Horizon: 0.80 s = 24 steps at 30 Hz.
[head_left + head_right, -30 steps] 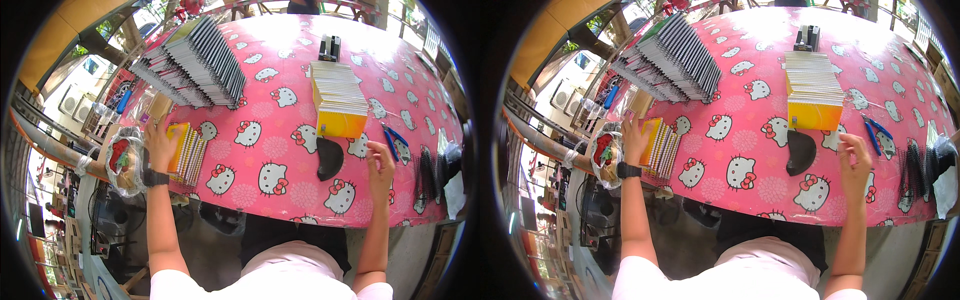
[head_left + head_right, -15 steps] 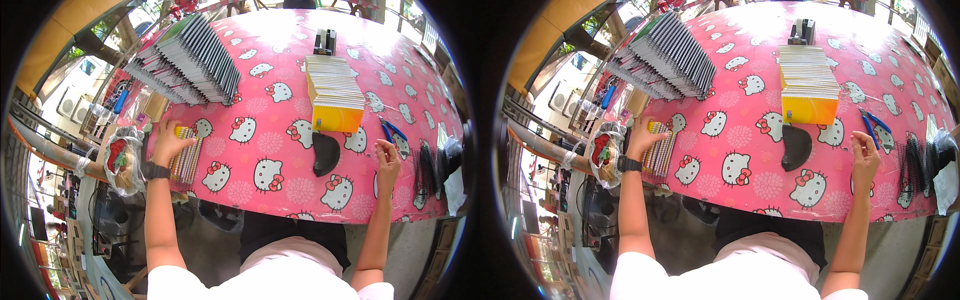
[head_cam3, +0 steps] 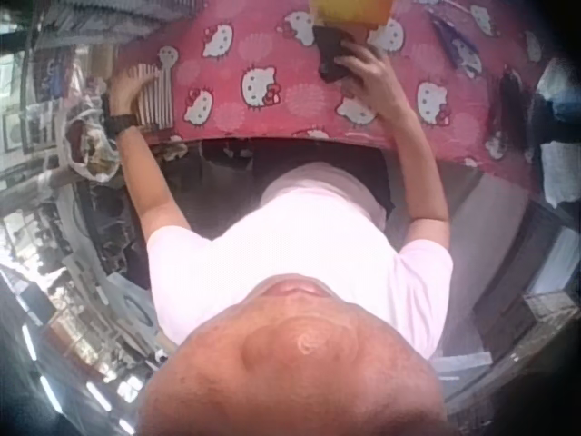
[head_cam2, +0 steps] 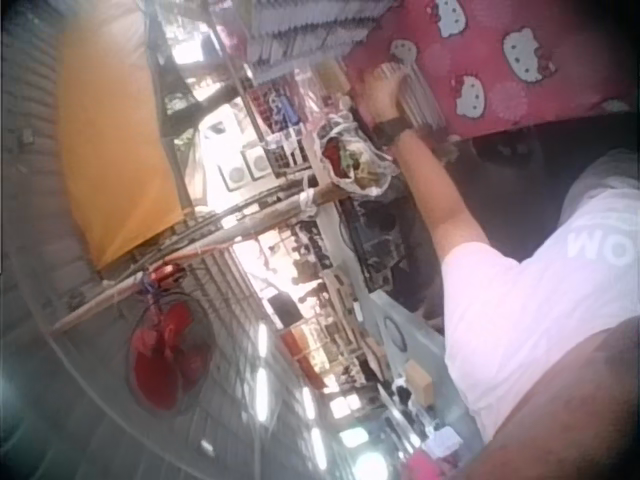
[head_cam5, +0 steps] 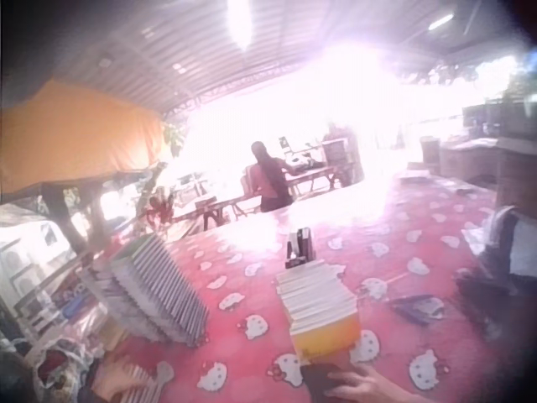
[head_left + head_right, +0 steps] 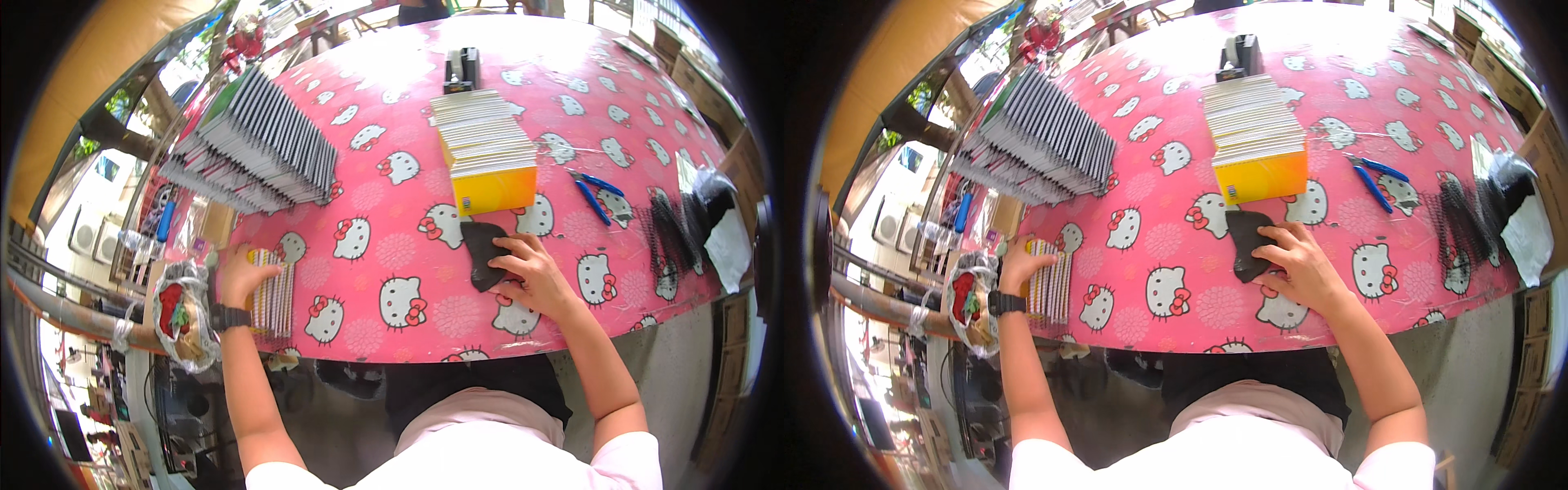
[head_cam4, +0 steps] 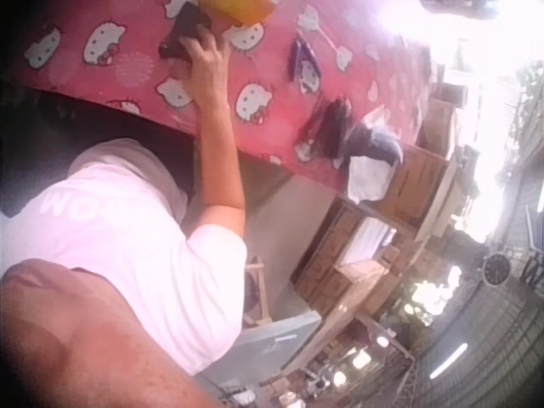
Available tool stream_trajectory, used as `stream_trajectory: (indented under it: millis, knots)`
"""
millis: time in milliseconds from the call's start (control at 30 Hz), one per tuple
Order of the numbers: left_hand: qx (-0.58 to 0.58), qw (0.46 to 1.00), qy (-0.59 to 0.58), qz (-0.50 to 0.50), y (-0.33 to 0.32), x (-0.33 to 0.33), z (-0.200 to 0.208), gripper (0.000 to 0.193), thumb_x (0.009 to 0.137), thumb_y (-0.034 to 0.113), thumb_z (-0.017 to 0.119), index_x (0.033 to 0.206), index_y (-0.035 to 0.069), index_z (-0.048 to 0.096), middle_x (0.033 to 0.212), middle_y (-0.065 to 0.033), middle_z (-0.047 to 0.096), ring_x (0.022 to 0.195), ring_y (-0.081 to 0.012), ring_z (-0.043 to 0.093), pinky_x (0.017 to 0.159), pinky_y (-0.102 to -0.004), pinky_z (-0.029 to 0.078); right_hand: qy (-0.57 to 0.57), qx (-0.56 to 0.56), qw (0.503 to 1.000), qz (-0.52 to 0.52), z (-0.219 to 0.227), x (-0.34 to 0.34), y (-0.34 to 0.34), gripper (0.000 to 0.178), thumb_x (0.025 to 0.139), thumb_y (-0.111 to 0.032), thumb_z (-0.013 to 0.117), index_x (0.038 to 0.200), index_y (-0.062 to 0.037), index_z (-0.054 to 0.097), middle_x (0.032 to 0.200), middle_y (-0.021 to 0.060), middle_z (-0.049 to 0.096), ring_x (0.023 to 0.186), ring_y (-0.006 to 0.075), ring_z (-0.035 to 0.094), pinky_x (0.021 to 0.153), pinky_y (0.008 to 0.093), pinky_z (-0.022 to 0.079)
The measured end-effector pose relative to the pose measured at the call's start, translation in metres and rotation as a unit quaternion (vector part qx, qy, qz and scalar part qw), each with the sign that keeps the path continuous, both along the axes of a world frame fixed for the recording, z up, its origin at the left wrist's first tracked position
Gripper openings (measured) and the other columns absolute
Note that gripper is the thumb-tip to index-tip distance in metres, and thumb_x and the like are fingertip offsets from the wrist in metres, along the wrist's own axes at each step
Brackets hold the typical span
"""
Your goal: The person repeatedly picks up small yellow spiral-bound notebooks and black spiral binding coils from a table, inserts the coils into the notebooks, and places the finished items into a stack. The process is repeated continuously throughout the clip.
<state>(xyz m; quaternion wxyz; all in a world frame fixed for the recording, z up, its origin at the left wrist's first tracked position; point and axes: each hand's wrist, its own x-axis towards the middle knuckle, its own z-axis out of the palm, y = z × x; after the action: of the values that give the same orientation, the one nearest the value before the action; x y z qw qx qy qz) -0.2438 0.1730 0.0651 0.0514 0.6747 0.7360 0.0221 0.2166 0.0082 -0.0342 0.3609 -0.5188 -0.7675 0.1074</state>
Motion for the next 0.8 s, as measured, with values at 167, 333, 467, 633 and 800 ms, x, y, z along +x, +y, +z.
stream_trajectory:
  millis: [167, 333, 467, 633, 800]
  knots:
    - [0.244, 0.959, 0.113, -0.09, -0.028, 0.063, 0.008, 0.071, 0.063, 0.041, 0.081, 0.123, 0.009, 0.059, 0.133, -0.0152, 0.05, 0.124, -0.0361, 0.046, 0.102, -0.0476, 0.038, 0.093, 0.049, 0.994, -0.022, 0.02, 0.019, -0.016, 0.04, 0.058, -0.013, 0.083, 0.093, -0.0084, 0.066, 0.116, 0.0089, 0.061, 0.109, 0.0319, 0.051, 0.091, 0.0429, 0.045]
    - [0.344, 0.839, -0.177, -0.384, -0.042, 0.197, 0.0, 0.031, 0.079, 0.018, 0.073, 0.108, 0.008, 0.068, 0.121, -0.0094, 0.06, 0.111, -0.028, 0.055, 0.098, -0.0412, 0.04, 0.042, 0.04, 0.98, -0.189, 0.003, 0.053, -0.042, 0.04, 0.06, -0.008, 0.081, 0.095, -0.0066, 0.063, 0.118, 0.012, 0.058, 0.112, 0.0323, 0.049, 0.094, 0.0424, 0.042]
    - [0.365, 0.771, -0.223, -0.472, -0.03, 0.311, -0.037, 0.022, 0.083, 0.016, 0.067, 0.104, 0.011, 0.069, 0.111, -0.0034, 0.064, 0.105, -0.0258, 0.057, 0.091, -0.0401, 0.043, 0.045, 0.02, 0.975, -0.216, -0.005, 0.063, -0.048, 0.041, 0.067, -0.016, 0.079, 0.104, -0.0058, 0.063, 0.124, 0.0129, 0.056, 0.116, 0.0326, 0.046, 0.097, 0.0418, 0.04]
    - [0.37, 0.766, -0.215, -0.48, 0.003, 0.361, -0.07, 0.019, 0.081, 0.011, 0.065, 0.1, 0.011, 0.068, 0.097, -0.0012, 0.065, 0.096, -0.0235, 0.058, 0.082, -0.0368, 0.048, 0.103, 0.006, 0.968, -0.226, -0.005, 0.058, -0.047, 0.038, 0.074, -0.021, 0.076, 0.107, -0.0055, 0.064, 0.123, 0.0137, 0.057, 0.118, 0.0315, 0.046, 0.096, 0.0416, 0.042]
    - [0.379, 0.754, -0.263, -0.468, 0.003, 0.355, -0.065, 0.016, 0.08, 0.005, 0.065, 0.095, 0.009, 0.067, 0.092, -0.0047, 0.064, 0.087, -0.0252, 0.06, 0.075, -0.0367, 0.051, 0.147, 0.064, 0.953, -0.258, -0.006, 0.07, -0.048, 0.022, 0.08, -0.015, 0.071, 0.098, -0.0034, 0.066, 0.111, 0.0128, 0.064, 0.108, 0.029, 0.053, 0.092, 0.0387, 0.043]
